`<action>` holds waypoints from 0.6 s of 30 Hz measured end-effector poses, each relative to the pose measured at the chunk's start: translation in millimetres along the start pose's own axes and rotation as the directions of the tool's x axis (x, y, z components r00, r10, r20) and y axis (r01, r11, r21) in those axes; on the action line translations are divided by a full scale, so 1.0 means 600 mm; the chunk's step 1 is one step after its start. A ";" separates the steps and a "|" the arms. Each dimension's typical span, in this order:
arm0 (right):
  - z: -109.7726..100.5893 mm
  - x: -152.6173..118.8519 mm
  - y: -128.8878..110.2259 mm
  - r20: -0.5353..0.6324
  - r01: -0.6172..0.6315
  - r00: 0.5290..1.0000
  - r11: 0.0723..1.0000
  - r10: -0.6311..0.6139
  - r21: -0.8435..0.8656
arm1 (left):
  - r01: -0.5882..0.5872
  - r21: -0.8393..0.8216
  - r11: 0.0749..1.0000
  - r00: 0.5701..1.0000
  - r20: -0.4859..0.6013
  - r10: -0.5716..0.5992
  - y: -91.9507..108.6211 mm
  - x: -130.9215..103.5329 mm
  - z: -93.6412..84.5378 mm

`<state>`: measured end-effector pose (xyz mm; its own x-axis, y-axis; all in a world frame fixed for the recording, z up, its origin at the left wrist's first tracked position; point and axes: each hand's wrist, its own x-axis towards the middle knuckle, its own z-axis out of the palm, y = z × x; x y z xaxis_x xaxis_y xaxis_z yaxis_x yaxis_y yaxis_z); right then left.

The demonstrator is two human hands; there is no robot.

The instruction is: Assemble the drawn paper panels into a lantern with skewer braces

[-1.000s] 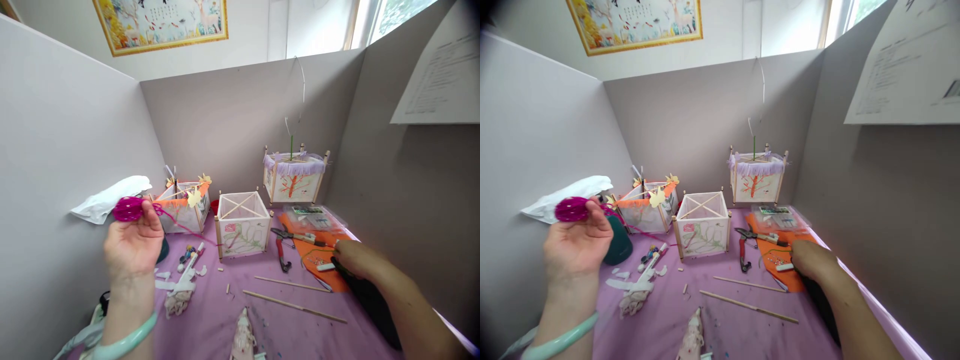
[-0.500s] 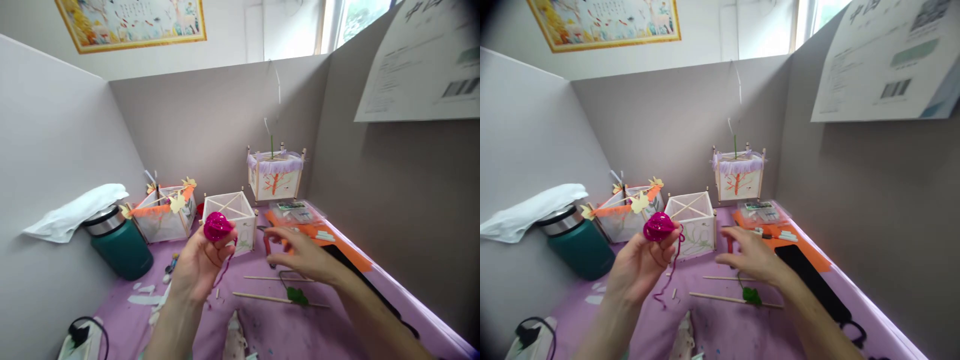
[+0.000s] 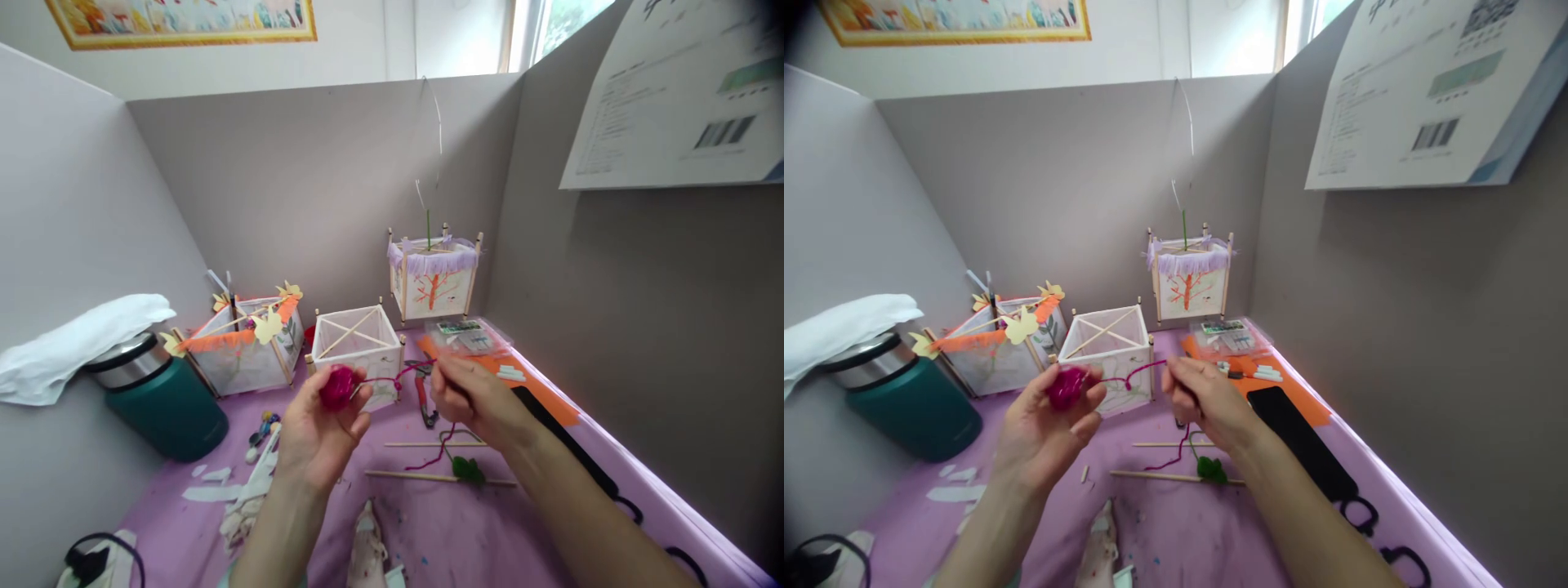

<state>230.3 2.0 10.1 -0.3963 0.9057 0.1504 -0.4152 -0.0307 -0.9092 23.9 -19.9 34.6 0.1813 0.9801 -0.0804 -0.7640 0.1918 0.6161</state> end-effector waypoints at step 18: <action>0.045 -0.029 -0.039 -0.105 0.177 0.983 0.939 -0.153 0.296 | 0.126 0.744 0.656 0.922 0.157 -0.354 -0.094 -0.011 0.013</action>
<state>225.0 -24.5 39.0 -0.2401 0.9391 0.2458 -0.7022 0.0069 -0.7119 70.5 -37.6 6.6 0.5350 0.8277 -0.1696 -0.0175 0.2116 0.9772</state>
